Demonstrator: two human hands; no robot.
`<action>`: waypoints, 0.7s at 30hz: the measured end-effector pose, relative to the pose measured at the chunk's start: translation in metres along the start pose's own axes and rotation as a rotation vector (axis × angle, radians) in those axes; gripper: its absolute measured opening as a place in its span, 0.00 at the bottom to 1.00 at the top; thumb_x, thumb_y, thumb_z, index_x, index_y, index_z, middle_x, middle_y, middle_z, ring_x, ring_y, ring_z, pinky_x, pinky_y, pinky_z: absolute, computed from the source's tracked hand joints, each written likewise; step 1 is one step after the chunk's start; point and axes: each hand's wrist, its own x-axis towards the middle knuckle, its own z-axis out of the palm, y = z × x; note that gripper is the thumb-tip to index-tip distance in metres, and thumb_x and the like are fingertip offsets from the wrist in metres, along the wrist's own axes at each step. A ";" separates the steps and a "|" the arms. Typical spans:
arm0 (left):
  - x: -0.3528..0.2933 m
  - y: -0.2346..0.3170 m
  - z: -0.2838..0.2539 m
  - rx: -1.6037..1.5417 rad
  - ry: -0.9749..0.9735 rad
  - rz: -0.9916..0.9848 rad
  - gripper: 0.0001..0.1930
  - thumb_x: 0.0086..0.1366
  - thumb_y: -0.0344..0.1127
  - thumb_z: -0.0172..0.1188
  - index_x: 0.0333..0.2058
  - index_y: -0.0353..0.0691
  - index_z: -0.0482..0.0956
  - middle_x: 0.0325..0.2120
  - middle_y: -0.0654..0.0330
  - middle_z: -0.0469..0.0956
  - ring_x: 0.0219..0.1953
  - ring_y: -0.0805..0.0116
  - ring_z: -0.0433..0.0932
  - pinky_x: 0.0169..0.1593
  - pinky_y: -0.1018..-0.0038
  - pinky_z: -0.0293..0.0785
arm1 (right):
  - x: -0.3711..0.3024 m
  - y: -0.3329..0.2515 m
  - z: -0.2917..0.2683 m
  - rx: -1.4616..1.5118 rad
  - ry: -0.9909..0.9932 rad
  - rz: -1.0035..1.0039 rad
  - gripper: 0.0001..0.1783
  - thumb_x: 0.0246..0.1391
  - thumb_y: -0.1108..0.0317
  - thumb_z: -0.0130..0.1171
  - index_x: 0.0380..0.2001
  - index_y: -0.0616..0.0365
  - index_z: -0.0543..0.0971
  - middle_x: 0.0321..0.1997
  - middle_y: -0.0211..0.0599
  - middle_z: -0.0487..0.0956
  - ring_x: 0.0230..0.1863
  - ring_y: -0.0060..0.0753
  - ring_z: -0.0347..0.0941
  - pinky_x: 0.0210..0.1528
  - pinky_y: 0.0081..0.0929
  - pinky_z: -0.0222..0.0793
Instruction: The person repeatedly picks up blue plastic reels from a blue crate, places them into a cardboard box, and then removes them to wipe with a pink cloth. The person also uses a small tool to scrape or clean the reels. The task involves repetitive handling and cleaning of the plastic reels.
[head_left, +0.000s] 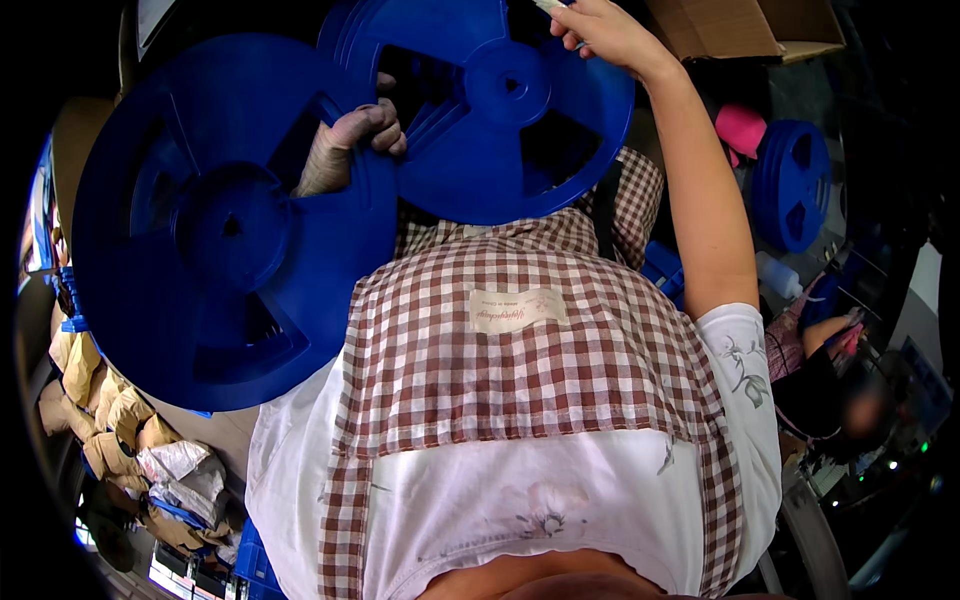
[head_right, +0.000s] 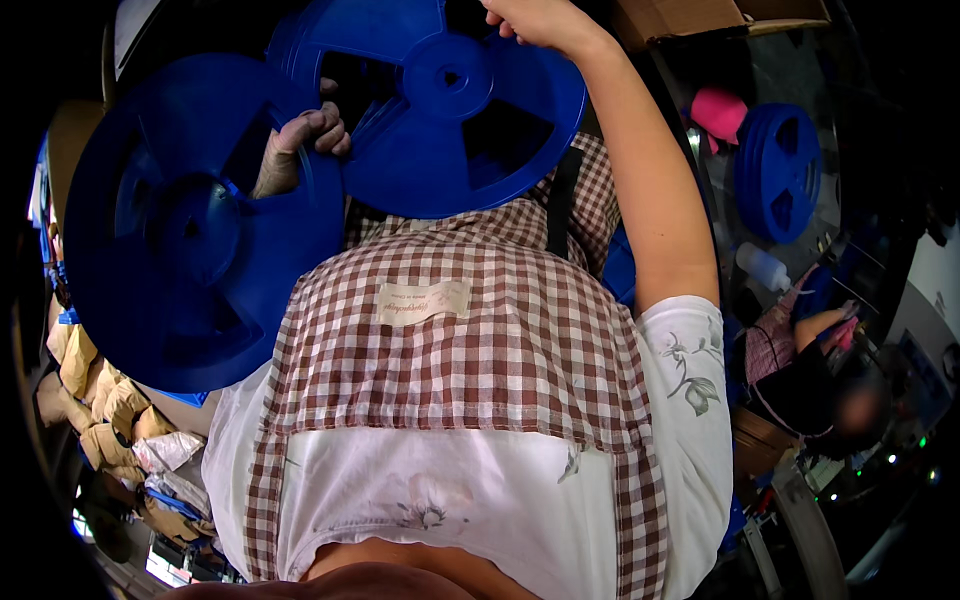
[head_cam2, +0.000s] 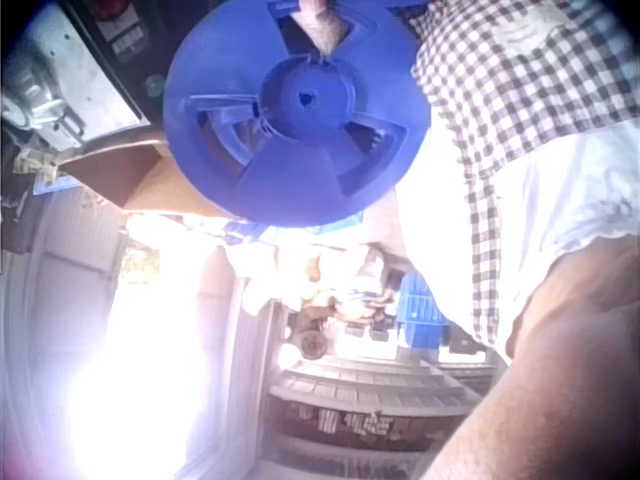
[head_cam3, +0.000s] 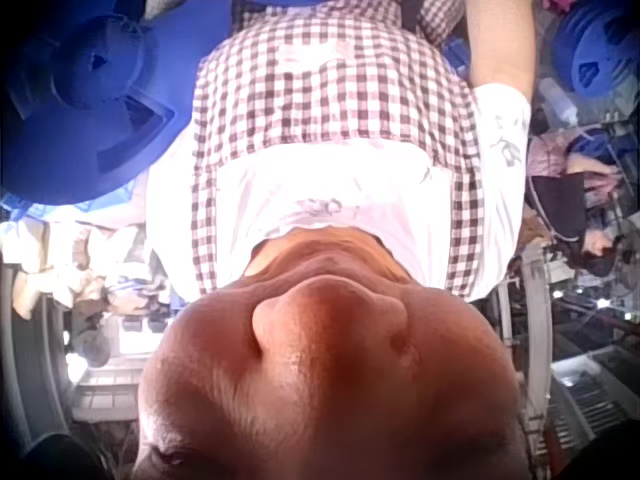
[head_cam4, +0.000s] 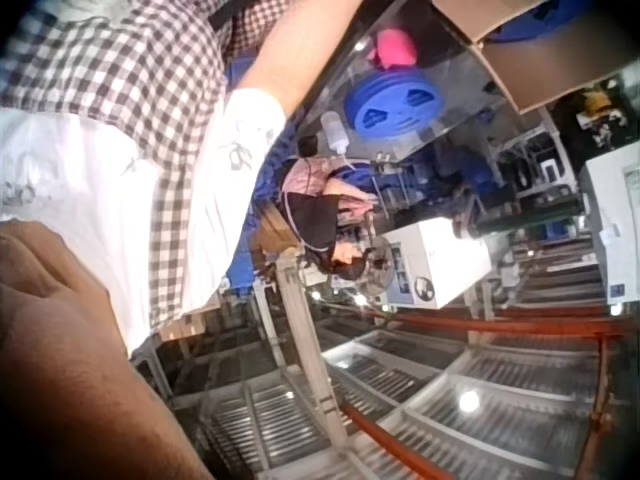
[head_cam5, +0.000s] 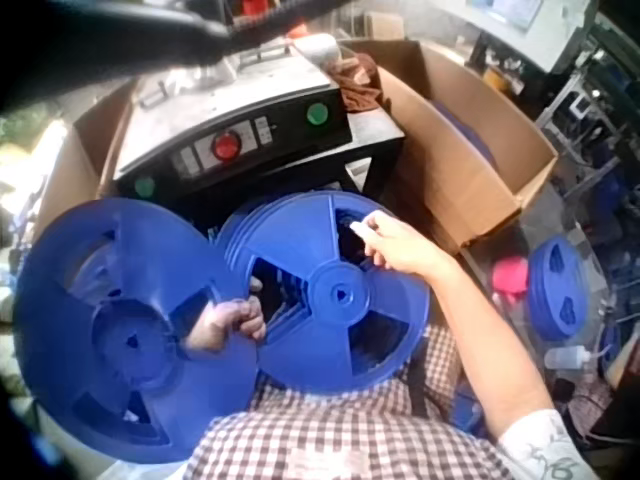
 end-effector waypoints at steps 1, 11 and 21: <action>0.005 -0.006 -0.013 0.002 -0.029 0.003 0.26 0.63 0.34 0.56 0.57 0.41 0.56 0.24 0.67 0.66 0.23 0.78 0.66 0.36 0.74 0.71 | -0.005 -0.008 -0.004 -0.104 0.017 -0.014 0.19 0.59 0.52 0.51 0.32 0.61 0.73 0.27 0.36 0.78 0.23 0.26 0.73 0.28 0.26 0.70; 0.045 -0.018 -0.065 -0.254 -0.454 -0.101 0.28 0.67 0.53 0.43 0.59 0.41 0.57 0.27 0.58 0.70 0.26 0.65 0.71 0.40 0.58 0.71 | 0.009 -0.036 -0.015 -0.811 0.126 -0.432 0.16 0.53 0.64 0.52 0.22 0.68 0.78 0.27 0.60 0.77 0.32 0.58 0.76 0.37 0.47 0.72; 0.028 -0.017 -0.039 -0.096 -0.345 0.039 0.26 0.70 0.45 0.41 0.62 0.42 0.52 0.31 0.61 0.73 0.28 0.68 0.73 0.44 0.62 0.71 | 0.022 -0.045 -0.008 -0.912 0.023 -0.352 0.17 0.50 0.65 0.50 0.22 0.70 0.79 0.27 0.63 0.76 0.33 0.58 0.77 0.39 0.46 0.73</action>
